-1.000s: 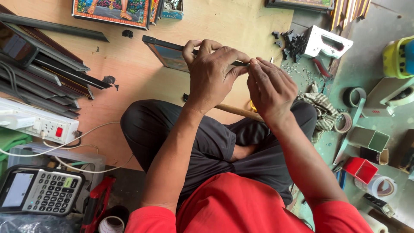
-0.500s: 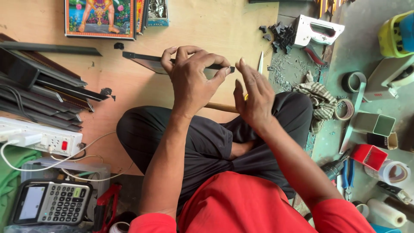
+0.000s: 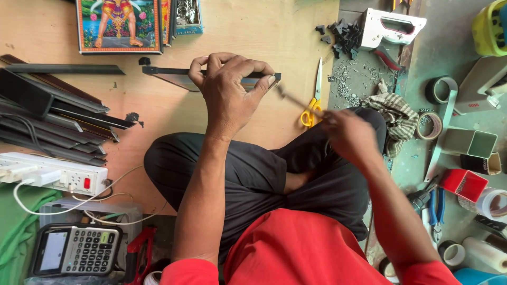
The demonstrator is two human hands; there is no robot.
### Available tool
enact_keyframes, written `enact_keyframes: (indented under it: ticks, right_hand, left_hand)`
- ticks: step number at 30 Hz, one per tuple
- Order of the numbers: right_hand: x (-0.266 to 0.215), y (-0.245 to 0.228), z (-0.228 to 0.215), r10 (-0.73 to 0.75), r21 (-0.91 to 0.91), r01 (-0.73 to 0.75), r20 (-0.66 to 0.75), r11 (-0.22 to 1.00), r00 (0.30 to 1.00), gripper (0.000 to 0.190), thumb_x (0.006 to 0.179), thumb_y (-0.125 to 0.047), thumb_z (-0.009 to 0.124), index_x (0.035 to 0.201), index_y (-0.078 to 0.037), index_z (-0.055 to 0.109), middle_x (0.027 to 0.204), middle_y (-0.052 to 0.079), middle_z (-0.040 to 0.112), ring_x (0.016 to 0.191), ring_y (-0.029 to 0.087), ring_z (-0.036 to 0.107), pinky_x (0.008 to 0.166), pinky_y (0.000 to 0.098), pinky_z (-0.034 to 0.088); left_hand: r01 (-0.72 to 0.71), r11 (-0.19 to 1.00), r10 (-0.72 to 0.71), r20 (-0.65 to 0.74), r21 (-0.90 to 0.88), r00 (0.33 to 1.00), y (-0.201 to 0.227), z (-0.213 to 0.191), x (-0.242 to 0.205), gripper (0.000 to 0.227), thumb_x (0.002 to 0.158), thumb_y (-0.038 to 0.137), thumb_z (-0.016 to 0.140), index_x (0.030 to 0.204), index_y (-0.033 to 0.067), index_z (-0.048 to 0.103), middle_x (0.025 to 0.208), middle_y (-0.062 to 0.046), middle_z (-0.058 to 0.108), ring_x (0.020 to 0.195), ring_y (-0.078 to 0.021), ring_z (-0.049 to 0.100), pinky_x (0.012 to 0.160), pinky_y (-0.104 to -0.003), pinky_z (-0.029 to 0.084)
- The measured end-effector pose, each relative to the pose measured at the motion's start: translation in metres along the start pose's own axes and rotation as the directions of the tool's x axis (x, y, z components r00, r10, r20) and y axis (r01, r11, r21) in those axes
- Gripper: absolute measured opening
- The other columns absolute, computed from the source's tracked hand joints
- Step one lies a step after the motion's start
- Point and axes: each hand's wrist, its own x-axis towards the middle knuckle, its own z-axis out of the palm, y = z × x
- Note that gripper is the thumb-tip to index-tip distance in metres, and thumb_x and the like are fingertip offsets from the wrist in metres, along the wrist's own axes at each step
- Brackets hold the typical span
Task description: The recorder is framing various pictures by assembling glass panes, religious artwork, and backing boards using tools.
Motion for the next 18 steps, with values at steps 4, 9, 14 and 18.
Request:
enact_keyframes:
  ticks: [4,9,14,18]
  right_hand:
    - [-0.041,-0.009,-0.041,-0.183,0.142,0.267,-0.431,0.953,0.883,0.031,0.105,-0.016,0.064,0.134,-0.007,0.063,0.121,0.017,0.071,0.104,0.037,0.07,0.086,0.0451,0.057]
    - [-0.063,-0.023,-0.057,-0.034,0.306,0.195,-0.463,0.932,0.886,0.037,0.107,-0.012,0.063,0.144,-0.007,0.058,0.102,0.016,0.07,0.083,0.032,0.07,0.076,0.0396,0.055]
    - [-0.066,-0.023,-0.061,-0.232,0.099,0.399,-0.677,0.912,0.698,0.038,0.116,-0.008,0.061,0.153,-0.011,0.051,0.117,0.018,0.069,0.099,0.031,0.074,0.084,0.0354,0.058]
    - [-0.063,-0.026,-0.071,-0.268,-0.062,0.278,-0.53,0.959,0.805,0.05,0.101,-0.007,0.072,0.149,-0.011,0.06,0.084,0.01,0.063,0.061,0.024,0.057,0.057,0.0395,0.045]
  left_hand:
    - [-0.009,1.0,0.01,-0.014,0.024,1.0,-0.001,0.0,0.001,0.012,0.086,0.032,0.089,0.09,0.0269,0.079,0.091,0.011,0.073,0.107,-0.0148,0.057,0.108,-0.043,0.02]
    - [0.003,1.0,-0.003,-0.023,0.009,1.0,0.0,0.0,0.003,0.011,0.086,0.033,0.089,0.088,0.0283,0.079,0.089,0.013,0.073,0.106,-0.0132,0.057,0.108,-0.044,0.02]
    - [-0.006,1.0,0.006,-0.026,-0.004,1.0,0.0,0.001,0.003,0.011,0.087,0.033,0.088,0.088,0.0271,0.079,0.089,0.014,0.074,0.106,-0.0124,0.057,0.109,-0.044,0.02]
    - [-0.012,1.0,0.012,-0.029,-0.007,0.999,-0.001,0.002,0.002,0.011,0.087,0.033,0.088,0.087,0.0268,0.079,0.088,0.013,0.073,0.106,-0.0128,0.057,0.11,-0.044,0.02]
